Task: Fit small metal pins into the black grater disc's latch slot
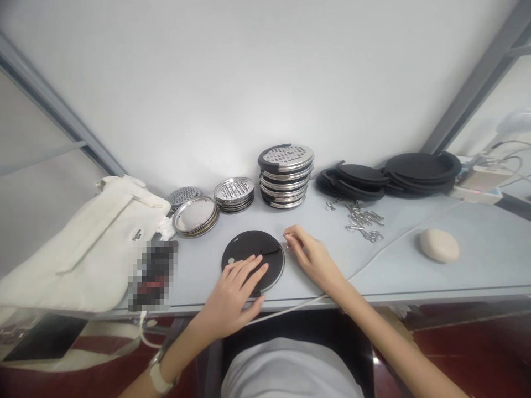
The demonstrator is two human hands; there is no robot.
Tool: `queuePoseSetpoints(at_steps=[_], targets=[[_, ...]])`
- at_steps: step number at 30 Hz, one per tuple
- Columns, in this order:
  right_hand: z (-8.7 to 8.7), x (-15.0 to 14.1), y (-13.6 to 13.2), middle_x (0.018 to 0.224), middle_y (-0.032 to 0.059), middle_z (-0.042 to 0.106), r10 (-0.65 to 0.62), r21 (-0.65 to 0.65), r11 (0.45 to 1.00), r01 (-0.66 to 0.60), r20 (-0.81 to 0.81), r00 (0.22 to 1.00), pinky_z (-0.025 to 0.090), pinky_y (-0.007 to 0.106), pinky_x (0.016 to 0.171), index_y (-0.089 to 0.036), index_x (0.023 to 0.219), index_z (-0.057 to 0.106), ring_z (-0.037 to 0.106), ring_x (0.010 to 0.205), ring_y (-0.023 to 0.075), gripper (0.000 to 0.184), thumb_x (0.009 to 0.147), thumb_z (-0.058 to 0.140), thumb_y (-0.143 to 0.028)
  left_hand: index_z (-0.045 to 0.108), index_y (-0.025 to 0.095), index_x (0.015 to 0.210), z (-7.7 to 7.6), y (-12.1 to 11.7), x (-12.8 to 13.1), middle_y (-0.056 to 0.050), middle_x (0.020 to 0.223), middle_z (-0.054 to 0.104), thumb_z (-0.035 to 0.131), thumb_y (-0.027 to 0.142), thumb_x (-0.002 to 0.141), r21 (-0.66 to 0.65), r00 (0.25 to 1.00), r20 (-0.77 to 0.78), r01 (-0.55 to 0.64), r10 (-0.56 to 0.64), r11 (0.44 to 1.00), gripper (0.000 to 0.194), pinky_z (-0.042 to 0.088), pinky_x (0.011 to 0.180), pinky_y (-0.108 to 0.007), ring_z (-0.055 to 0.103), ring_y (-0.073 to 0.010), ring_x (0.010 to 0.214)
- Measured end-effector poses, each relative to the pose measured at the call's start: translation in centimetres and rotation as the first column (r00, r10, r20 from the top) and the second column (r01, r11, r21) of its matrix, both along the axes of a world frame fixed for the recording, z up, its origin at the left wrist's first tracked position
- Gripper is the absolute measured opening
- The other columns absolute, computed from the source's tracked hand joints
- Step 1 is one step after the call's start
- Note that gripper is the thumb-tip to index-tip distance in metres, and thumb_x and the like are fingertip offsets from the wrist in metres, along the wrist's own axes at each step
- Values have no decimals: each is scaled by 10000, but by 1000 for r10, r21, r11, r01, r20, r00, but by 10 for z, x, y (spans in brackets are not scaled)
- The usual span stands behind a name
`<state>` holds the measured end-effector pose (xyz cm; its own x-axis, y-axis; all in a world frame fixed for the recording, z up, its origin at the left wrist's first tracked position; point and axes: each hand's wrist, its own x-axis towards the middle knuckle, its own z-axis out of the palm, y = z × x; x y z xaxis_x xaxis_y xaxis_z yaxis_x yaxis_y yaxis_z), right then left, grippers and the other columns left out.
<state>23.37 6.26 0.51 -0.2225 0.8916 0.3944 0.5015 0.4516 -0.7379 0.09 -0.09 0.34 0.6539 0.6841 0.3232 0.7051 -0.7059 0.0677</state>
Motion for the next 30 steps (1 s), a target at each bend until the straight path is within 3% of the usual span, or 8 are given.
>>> queuePoseSetpoints(at_steps=[4, 10, 20, 30], targets=[[-2, 0, 1, 787, 33, 634, -1, -39, 999, 3, 33, 999, 475, 295, 680, -227, 960, 562, 580, 673, 181, 233, 990, 384, -375, 383, 144, 1454, 0, 0, 0, -108, 1510, 364, 453, 305, 941, -6, 1000, -3, -1, 1, 1000, 542, 312, 1093, -420, 327, -253, 1386], [-6, -1, 2, 731, 9, 591, 37, -61, 998, -36, 18, 999, 492, 312, 699, -210, 1127, 524, 595, 688, 186, 243, 979, 412, -367, 396, 150, 1446, 0, 0, 1, -113, 1496, 385, 472, 305, 932, 8, 1000, -3, -8, 8, 1000, 543, 317, 1095, -419, 339, -250, 1381], [-4, -1, 4, 993, 91, 682, 112, 1, 994, -113, 70, 991, 506, 351, 807, -213, 1079, 632, 649, 890, 222, 245, 971, 426, -287, 389, 149, 1450, 0, 0, 1, -106, 1503, 377, 460, 309, 938, 3, 1000, -11, -7, 7, 1000, 541, 311, 1098, -420, 332, -247, 1383], [-1, -1, 2, 816, 60, 629, 109, -7, 994, -109, 121, 987, 504, 320, 663, -220, 1169, 666, 589, 683, 187, 320, 970, 431, -307, 392, 151, 1450, 1, 0, 0, -113, 1498, 384, 459, 309, 938, 10, 1000, -6, -4, 4, 1000, 540, 317, 1094, -423, 340, -255, 1380]])
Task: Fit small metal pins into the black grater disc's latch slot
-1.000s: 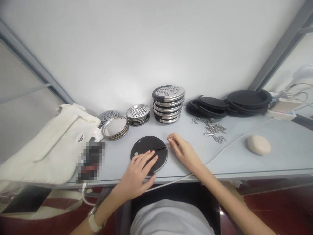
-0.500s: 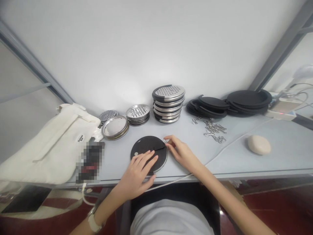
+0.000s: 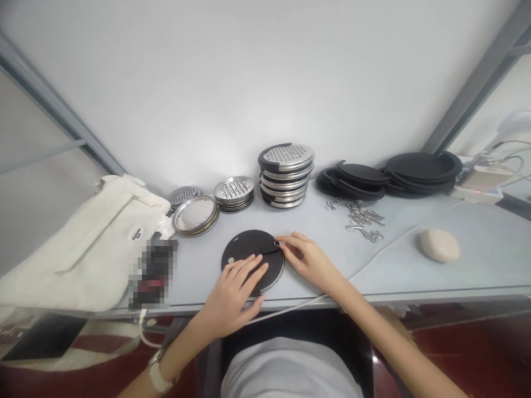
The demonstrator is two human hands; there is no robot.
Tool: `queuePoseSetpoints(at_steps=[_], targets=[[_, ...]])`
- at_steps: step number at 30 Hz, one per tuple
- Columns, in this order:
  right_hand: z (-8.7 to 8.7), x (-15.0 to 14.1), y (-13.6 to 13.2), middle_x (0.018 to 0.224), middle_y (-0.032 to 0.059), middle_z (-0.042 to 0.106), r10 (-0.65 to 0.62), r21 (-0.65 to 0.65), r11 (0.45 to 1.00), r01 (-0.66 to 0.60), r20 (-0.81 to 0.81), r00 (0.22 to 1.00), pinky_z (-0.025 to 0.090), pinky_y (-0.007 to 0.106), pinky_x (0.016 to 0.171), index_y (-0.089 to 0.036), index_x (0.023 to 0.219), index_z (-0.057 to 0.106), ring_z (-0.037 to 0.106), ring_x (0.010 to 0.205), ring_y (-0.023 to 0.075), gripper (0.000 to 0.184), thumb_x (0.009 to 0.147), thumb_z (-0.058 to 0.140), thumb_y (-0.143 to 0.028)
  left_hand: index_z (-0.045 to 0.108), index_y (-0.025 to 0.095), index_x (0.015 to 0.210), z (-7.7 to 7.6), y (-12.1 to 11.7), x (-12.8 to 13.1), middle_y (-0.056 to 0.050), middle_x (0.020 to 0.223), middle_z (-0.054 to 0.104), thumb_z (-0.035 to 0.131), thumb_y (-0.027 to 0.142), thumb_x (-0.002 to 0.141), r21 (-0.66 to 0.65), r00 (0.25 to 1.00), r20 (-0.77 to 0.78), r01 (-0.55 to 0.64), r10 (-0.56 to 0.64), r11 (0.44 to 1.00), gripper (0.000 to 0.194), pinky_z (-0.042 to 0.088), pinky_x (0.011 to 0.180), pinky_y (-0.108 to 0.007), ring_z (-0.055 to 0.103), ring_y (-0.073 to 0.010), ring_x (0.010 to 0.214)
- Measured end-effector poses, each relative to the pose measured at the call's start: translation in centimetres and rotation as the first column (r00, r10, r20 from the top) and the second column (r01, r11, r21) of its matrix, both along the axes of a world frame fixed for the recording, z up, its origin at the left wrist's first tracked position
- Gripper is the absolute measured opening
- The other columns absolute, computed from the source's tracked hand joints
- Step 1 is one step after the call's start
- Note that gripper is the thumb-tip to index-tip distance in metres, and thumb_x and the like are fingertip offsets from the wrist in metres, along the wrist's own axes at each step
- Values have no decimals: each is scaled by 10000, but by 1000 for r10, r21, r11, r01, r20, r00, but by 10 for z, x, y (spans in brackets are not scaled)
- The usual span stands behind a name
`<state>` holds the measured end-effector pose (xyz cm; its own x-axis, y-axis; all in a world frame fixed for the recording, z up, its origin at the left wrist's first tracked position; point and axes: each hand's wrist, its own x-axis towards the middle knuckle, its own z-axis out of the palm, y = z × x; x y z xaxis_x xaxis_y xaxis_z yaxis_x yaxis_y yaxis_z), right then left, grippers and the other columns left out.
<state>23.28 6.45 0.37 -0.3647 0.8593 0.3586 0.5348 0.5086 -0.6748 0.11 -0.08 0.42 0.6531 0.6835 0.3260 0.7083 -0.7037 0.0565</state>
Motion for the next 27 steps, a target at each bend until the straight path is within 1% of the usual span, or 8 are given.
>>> queuePoseSetpoints(at_steps=[6, 11, 20, 27], targets=[[0, 2, -1, 866, 75, 638, 9, 50, 999, -11, 31, 999, 484, 388, 810, -229, 1178, 659, 588, 864, 239, 298, 959, 463, -277, 372, 150, 1462, -1, 0, 0, -98, 1520, 349, 437, 314, 950, -28, 1000, -10, -4, 4, 1000, 542, 285, 1107, -427, 307, -252, 1395], [1, 1, 0, 917, 85, 635, 32, 25, 999, -33, 17, 999, 500, 377, 805, -232, 1197, 650, 597, 870, 231, 310, 962, 452, -269, 366, 149, 1465, -2, 0, 0, -96, 1528, 333, 427, 315, 955, -38, 1000, -12, -4, 4, 999, 541, 278, 1109, -424, 299, -250, 1398], [0, 1, -1, 964, 87, 636, 29, 40, 999, -29, 11, 1000, 519, 362, 813, -225, 1174, 653, 626, 875, 219, 297, 945, 462, -229, 368, 145, 1463, -2, 0, 0, -96, 1526, 338, 430, 323, 954, -36, 1000, -11, 0, 0, 999, 543, 281, 1105, -423, 305, -251, 1394], [0, 1, 0, 912, 73, 616, 31, 31, 999, -31, -4, 1000, 522, 336, 738, -211, 1148, 654, 617, 770, 192, 277, 948, 466, -242, 367, 145, 1464, -2, 1, 0, -94, 1527, 335, 428, 323, 956, -39, 1000, -4, -1, 1, 999, 542, 282, 1105, -423, 300, -248, 1396]])
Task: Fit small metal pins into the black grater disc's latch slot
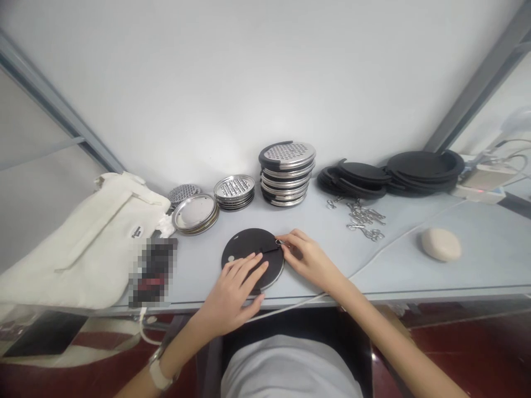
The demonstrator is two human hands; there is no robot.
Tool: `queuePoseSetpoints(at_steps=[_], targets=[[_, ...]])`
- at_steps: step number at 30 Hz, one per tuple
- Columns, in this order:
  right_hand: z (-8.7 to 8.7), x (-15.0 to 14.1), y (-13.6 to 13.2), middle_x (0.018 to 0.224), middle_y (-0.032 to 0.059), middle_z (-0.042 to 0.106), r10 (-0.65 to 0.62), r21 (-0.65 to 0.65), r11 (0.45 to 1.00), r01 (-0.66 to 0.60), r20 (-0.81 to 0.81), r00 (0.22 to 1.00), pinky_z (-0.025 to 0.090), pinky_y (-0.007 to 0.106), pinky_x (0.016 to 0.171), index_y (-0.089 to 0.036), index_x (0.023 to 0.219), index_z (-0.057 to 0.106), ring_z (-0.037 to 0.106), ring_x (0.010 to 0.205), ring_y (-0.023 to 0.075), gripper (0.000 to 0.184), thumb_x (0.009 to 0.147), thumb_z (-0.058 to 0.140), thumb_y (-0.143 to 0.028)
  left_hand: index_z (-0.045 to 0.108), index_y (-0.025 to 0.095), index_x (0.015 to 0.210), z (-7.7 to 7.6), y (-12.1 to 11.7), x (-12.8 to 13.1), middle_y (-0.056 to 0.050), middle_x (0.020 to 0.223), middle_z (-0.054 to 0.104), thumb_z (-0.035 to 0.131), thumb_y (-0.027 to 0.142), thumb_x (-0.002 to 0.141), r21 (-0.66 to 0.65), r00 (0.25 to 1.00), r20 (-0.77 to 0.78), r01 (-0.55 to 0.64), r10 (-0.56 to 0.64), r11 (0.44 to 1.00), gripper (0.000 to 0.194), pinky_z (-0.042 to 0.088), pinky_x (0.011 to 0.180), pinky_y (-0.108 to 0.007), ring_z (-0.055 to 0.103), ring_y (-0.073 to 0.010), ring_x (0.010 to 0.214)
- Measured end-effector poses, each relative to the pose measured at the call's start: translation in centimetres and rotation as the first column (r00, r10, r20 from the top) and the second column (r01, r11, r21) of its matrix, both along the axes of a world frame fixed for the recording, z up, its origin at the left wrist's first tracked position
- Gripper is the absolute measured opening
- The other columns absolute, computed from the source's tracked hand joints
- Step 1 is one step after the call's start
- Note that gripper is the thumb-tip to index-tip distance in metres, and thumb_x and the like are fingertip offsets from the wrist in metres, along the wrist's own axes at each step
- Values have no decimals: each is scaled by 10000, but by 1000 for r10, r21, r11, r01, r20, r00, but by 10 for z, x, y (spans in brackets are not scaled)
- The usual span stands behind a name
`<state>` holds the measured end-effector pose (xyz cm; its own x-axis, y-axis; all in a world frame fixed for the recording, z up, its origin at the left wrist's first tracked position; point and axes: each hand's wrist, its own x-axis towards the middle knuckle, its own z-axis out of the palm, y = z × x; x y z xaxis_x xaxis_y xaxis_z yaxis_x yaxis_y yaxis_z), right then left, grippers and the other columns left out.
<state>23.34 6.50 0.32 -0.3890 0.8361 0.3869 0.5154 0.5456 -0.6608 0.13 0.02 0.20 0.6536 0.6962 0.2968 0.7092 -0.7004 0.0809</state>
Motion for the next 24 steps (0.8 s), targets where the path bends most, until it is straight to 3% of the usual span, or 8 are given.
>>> queuePoseSetpoints(at_steps=[24], targets=[[0, -2, -3, 983, 85, 614, 28, -4, 1000, -28, -77, 997, 510, 348, 789, -213, 1159, 620, 619, 859, 202, 258, 970, 447, -241, 378, 146, 1457, 1, 0, -1, -95, 1520, 349, 437, 332, 953, 13, 1000, -7, 0, 0, 1000, 541, 284, 1107, -418, 315, -247, 1388]])
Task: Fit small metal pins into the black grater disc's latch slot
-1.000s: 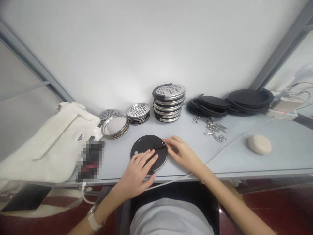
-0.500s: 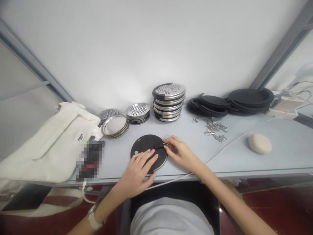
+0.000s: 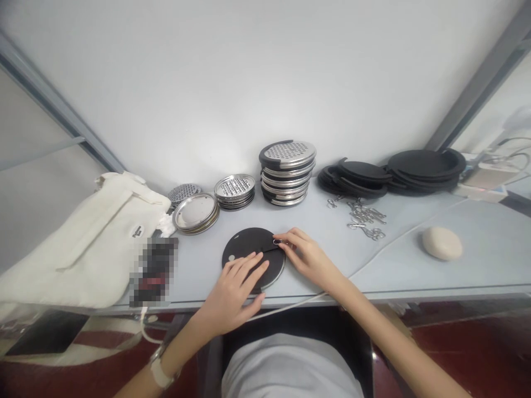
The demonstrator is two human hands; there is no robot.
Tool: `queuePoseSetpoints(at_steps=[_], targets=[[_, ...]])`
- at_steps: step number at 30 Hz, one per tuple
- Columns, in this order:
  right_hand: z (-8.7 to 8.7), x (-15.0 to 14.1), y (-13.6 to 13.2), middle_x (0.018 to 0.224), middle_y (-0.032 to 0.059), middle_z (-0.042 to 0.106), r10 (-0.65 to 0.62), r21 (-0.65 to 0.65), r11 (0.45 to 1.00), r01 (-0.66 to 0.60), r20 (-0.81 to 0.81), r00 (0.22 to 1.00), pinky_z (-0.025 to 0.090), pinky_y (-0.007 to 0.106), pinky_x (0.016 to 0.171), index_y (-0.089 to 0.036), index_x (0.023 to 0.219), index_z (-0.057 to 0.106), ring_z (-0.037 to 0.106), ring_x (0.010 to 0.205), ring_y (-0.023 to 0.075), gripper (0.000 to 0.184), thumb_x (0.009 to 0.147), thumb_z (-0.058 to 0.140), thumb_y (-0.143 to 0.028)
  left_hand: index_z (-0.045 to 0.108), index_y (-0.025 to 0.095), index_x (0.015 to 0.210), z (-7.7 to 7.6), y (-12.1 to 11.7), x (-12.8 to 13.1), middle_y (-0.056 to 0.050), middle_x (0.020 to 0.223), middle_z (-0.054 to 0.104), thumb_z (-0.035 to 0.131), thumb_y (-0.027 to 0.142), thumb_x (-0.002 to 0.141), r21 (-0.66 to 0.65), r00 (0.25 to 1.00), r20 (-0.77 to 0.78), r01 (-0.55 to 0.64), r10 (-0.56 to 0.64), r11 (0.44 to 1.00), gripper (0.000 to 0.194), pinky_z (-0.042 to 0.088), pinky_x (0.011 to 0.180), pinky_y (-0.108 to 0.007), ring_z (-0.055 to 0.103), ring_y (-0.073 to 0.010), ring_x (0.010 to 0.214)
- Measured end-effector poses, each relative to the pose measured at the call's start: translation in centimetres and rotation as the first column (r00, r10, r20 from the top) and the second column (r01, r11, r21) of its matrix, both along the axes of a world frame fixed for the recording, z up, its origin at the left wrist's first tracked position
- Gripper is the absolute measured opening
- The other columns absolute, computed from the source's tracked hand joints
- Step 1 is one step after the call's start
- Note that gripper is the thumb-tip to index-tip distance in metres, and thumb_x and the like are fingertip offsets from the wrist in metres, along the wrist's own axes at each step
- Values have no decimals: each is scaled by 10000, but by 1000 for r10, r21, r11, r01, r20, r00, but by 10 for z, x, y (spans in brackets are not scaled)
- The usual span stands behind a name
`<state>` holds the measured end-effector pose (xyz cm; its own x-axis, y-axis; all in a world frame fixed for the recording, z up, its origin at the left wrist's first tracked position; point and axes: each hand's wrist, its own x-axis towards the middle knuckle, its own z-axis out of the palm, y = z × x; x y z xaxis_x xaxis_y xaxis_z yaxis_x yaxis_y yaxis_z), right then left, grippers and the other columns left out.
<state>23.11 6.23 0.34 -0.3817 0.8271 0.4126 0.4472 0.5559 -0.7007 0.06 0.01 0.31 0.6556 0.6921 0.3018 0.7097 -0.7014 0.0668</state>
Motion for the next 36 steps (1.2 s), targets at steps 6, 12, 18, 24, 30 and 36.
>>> queuePoseSetpoints(at_steps=[6, 12, 18, 24, 30, 36], targets=[[-1, 3, 2, 969, 72, 628, -7, 7, 1000, 7, -47, 999, 498, 352, 843, -214, 1149, 596, 617, 914, 209, 226, 961, 473, -231, 373, 142, 1461, -1, 0, 1, -95, 1523, 343, 430, 324, 955, -11, 1000, 6, 2, -2, 1000, 541, 272, 1111, -421, 302, -249, 1394], [-1, 4, 2, 940, 53, 655, -15, 4, 1000, 15, -62, 998, 478, 351, 862, -222, 968, 608, 612, 926, 213, 108, 952, 505, -249, 376, 142, 1459, 0, 0, 0, -97, 1520, 348, 435, 321, 952, -13, 1000, 7, 3, -2, 1000, 541, 282, 1109, -422, 305, -249, 1395], [5, 2, -1, 890, 46, 646, -45, -29, 999, 43, -65, 997, 490, 319, 767, -212, 955, 603, 602, 784, 183, 136, 965, 484, -278, 394, 148, 1447, 2, -1, 1, -103, 1506, 372, 454, 309, 941, 6, 1000, 8, -3, 3, 1000, 534, 310, 1098, -418, 331, -249, 1383], [6, 3, 0, 955, 84, 689, -56, -39, 998, 55, -31, 998, 511, 347, 795, -224, 996, 713, 636, 868, 220, 245, 954, 504, -345, 395, 147, 1447, 2, -1, 1, -109, 1500, 381, 457, 317, 940, 20, 1000, 6, 0, 0, 1000, 538, 321, 1089, -422, 342, -253, 1376], [0, 4, 3, 964, 87, 706, -62, -57, 996, 64, 33, 998, 523, 344, 794, -221, 1120, 702, 650, 878, 226, 304, 961, 470, -338, 389, 149, 1451, 0, -1, 1, -99, 1515, 358, 445, 319, 946, 3, 1000, 1, -6, 6, 1000, 536, 301, 1100, -416, 319, -247, 1389], [-4, 0, 2, 781, 41, 633, -43, -82, 996, 45, 25, 999, 521, 324, 693, -186, 1254, 493, 619, 695, 186, 318, 1001, 329, -285, 387, 147, 1452, 1, -1, 1, -99, 1513, 361, 443, 314, 945, 3, 1000, 2, -3, 3, 1000, 537, 299, 1099, -418, 323, -249, 1385]])
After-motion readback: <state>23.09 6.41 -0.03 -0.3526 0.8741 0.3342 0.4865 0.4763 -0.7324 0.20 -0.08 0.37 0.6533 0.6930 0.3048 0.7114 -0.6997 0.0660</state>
